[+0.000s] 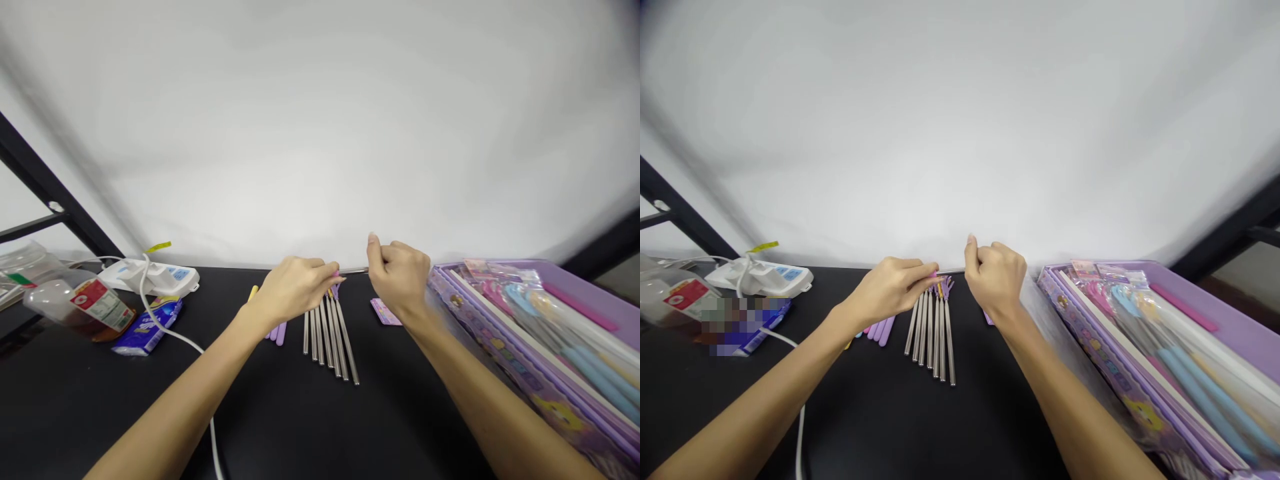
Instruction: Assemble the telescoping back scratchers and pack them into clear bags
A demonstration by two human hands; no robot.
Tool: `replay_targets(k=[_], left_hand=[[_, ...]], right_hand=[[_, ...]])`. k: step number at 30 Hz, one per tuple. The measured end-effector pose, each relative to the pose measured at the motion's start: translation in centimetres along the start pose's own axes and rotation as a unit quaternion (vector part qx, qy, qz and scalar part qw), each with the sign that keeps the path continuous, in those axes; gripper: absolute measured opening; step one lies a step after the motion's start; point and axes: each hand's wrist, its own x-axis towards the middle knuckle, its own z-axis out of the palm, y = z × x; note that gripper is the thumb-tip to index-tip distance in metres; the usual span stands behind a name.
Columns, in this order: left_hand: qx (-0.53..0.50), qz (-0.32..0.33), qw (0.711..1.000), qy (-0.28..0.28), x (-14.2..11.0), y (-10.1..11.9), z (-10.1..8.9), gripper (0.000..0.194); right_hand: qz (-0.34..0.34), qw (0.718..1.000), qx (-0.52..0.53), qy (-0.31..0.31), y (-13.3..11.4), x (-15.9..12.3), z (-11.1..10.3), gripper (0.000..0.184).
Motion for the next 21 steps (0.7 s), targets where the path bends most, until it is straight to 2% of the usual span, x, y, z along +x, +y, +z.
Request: replay_targets(k=[4, 7, 10, 14, 21], left_hand=[[-0.152, -0.033, 0.987, -0.033, 0.6, 0.6, -0.7, 0.036], [-0.203, -0.074, 0.975, -0.055, 0.7, 1.3, -0.6, 0.034], [-0.205, -0.089, 0.971, -0.079, 0.7, 1.8, -0.4, 0.032], [-0.19, -0.068, 0.974, -0.1, 1.1, 1.6, -0.7, 0.03], [-0.156, -0.071, 0.977, -0.13, 0.7, -1.5, -2.7, 0.028]], right_hand=[[-0.088, 0.99, 0.051, 0.1, 0.2, -0.1, -0.1, 0.057], [-0.156, 0.98, 0.061, 0.107, 0.3, 0.2, -0.5, 0.056], [-0.185, 0.98, 0.03, 0.071, 0.6, 0.5, -1.0, 0.055], [-0.177, 0.983, -0.039, 0.008, 0.8, 0.8, -1.8, 0.055], [-0.104, 0.977, -0.114, -0.146, 1.4, 1.9, -3.2, 0.056]])
